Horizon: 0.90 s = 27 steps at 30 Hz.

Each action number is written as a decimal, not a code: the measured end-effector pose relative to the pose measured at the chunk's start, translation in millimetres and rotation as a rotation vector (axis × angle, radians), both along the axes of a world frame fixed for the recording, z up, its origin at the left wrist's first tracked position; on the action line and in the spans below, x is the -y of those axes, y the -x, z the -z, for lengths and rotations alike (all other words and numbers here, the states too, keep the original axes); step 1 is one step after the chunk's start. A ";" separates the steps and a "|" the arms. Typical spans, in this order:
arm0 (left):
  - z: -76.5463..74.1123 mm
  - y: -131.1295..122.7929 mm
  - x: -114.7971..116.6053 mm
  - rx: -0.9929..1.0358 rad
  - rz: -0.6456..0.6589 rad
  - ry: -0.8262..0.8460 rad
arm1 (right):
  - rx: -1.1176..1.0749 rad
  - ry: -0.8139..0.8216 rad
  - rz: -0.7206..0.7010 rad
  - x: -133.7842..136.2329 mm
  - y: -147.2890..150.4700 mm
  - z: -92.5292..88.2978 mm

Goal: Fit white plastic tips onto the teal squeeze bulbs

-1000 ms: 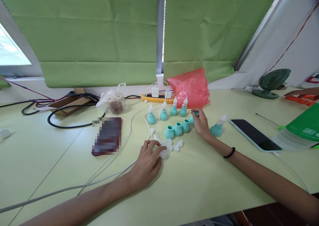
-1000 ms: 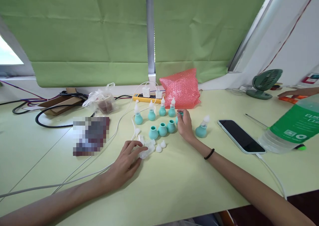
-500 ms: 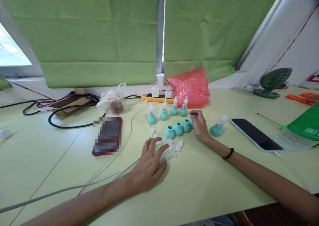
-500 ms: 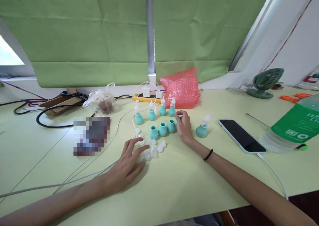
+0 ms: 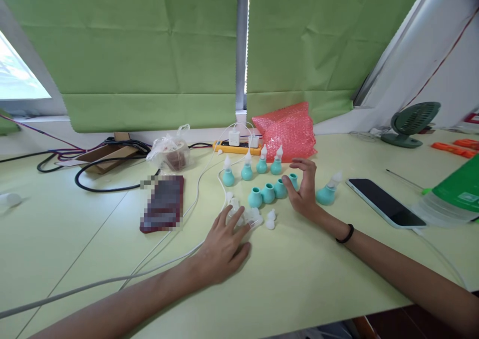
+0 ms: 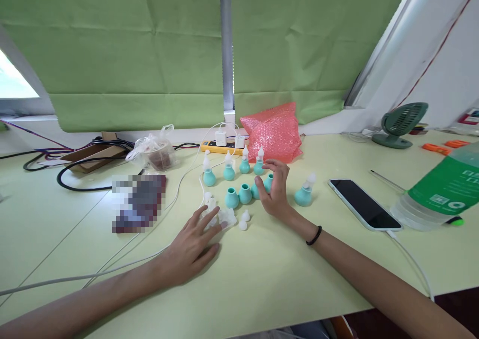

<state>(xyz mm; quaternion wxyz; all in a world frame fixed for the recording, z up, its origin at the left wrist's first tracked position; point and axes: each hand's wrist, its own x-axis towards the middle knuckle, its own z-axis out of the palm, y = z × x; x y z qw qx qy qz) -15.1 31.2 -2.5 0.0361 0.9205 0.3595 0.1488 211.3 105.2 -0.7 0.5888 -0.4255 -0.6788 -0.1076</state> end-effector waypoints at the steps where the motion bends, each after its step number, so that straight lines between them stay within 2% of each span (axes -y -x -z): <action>1: 1.2 0.1 -0.5 0.011 -0.007 -0.001 | 0.015 -0.022 0.008 0.3 -0.6 -1.7; 6: 2.1 0.6 -1.9 0.057 -0.005 0.015 | 0.113 -0.088 0.157 -5.1 -11.4 -12.6; 10: 1.8 0.2 -2.2 0.053 0.011 0.031 | 0.196 -0.106 0.392 -11.0 -25.3 -25.1; 13: 2.5 -0.8 -2.5 0.063 0.001 0.048 | 0.334 -0.074 0.578 -11.3 -34.5 -36.6; 15: 2.2 -1.7 -2.4 0.057 -0.013 0.066 | 0.431 0.017 0.685 -10.3 -40.1 -44.1; 17: 1.2 -2.3 -2.1 0.047 -0.020 0.075 | 0.498 0.179 0.774 -10.1 -46.3 -50.1; 20: -0.3 -1.9 -1.8 0.046 -0.015 0.041 | 0.549 0.565 0.829 -12.8 -57.6 -54.0; 22: 0.3 -0.8 -2.4 0.046 -0.003 0.002 | 0.572 0.759 0.820 -15.8 -65.1 -53.8; 24: 2.5 0.6 -4.0 0.050 0.003 -0.026 | 0.599 0.835 0.802 -18.4 -70.3 -52.7; 27: 8.0 2.1 -7.4 0.085 -0.008 -0.038 | 0.627 0.856 0.760 -20.2 -71.8 -51.3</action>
